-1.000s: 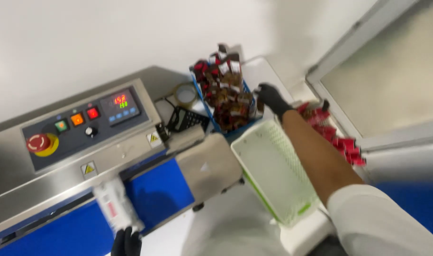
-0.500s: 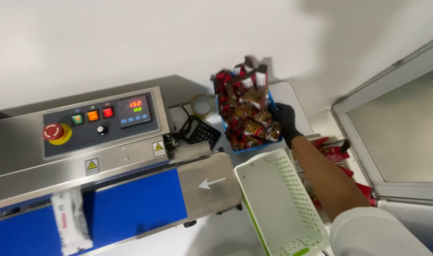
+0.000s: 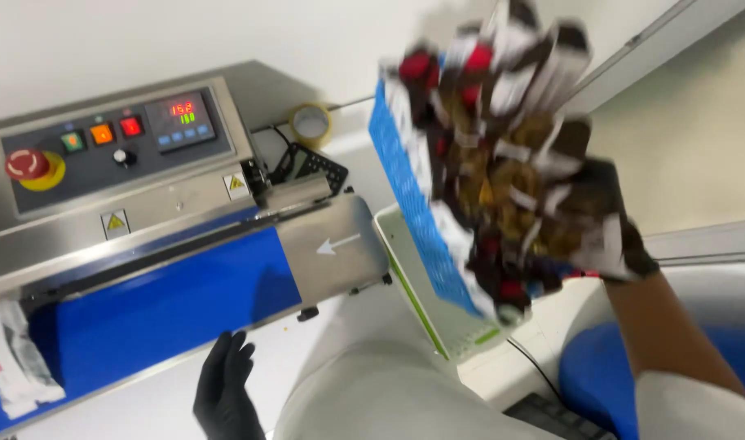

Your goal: Placing individual product packets onto a conveyor belt for sealing and moving a basket of items

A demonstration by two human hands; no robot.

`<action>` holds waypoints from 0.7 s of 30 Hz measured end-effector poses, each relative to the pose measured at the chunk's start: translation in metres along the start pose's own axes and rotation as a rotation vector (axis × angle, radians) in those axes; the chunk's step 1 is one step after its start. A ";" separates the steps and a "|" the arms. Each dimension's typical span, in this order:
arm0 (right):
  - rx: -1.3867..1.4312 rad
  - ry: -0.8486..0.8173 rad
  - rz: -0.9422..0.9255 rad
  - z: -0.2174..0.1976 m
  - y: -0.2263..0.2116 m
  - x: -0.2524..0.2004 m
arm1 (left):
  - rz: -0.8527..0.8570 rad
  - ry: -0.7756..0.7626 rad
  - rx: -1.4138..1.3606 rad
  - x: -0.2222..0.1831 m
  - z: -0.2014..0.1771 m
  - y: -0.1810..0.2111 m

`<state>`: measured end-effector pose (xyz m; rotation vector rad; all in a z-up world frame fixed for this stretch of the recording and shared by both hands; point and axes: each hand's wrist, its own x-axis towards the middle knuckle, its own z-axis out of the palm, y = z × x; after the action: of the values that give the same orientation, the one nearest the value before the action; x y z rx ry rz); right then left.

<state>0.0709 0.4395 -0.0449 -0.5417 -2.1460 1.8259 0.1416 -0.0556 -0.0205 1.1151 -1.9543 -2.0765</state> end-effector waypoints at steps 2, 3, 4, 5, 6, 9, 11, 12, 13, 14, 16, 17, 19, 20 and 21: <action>-0.098 -0.003 0.027 -0.015 0.004 -0.037 | -0.041 -0.038 0.005 -0.012 -0.002 0.009; -0.146 -0.003 0.039 -0.022 0.005 -0.055 | -0.080 -0.074 0.006 -0.017 -0.002 0.015; -0.194 -0.004 0.047 -0.031 0.006 -0.068 | -0.077 -0.077 0.004 -0.018 -0.004 0.014; -0.243 -0.005 0.055 -0.040 0.006 -0.081 | -0.072 -0.079 0.027 -0.019 -0.006 0.014; -0.292 -0.010 0.063 -0.048 0.007 -0.093 | -0.068 -0.078 0.048 -0.020 -0.008 0.014; -0.437 -0.032 0.086 -0.072 0.009 -0.117 | -0.037 -0.099 0.035 -0.023 -0.017 0.012; -0.527 -0.032 0.099 -0.091 0.059 -0.112 | -0.043 -0.107 0.035 -0.029 -0.020 0.011; -0.622 -0.020 0.113 -0.102 0.084 -0.110 | -0.050 -0.128 0.035 -0.030 -0.019 0.010; -0.620 -0.019 0.112 -0.082 0.064 -0.112 | -0.048 -0.128 0.035 -0.031 -0.019 0.006; -0.508 -0.022 0.115 -0.066 0.044 -0.119 | -0.050 -0.151 0.027 -0.033 -0.018 0.001; -0.393 -0.021 0.117 -0.047 0.010 -0.125 | -0.049 -0.175 0.020 -0.038 -0.015 -0.010; -0.545 -0.025 -0.020 -0.043 -0.004 -0.123 | -0.029 -0.215 0.047 -0.041 -0.012 -0.014; -0.694 -0.011 -0.148 -0.042 -0.006 -0.125 | -0.006 -0.271 0.084 -0.038 -0.003 -0.033; -0.580 -0.042 0.040 -0.046 0.004 -0.126 | -0.008 -0.423 0.126 -0.035 0.003 -0.049; -0.460 -0.071 0.225 -0.050 0.015 -0.128 | -0.011 -0.575 0.168 -0.031 0.009 -0.065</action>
<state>0.2084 0.4286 -0.0471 -0.8581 -2.6630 1.4606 0.1862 -0.0194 -0.0657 0.5781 -2.3961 -2.4791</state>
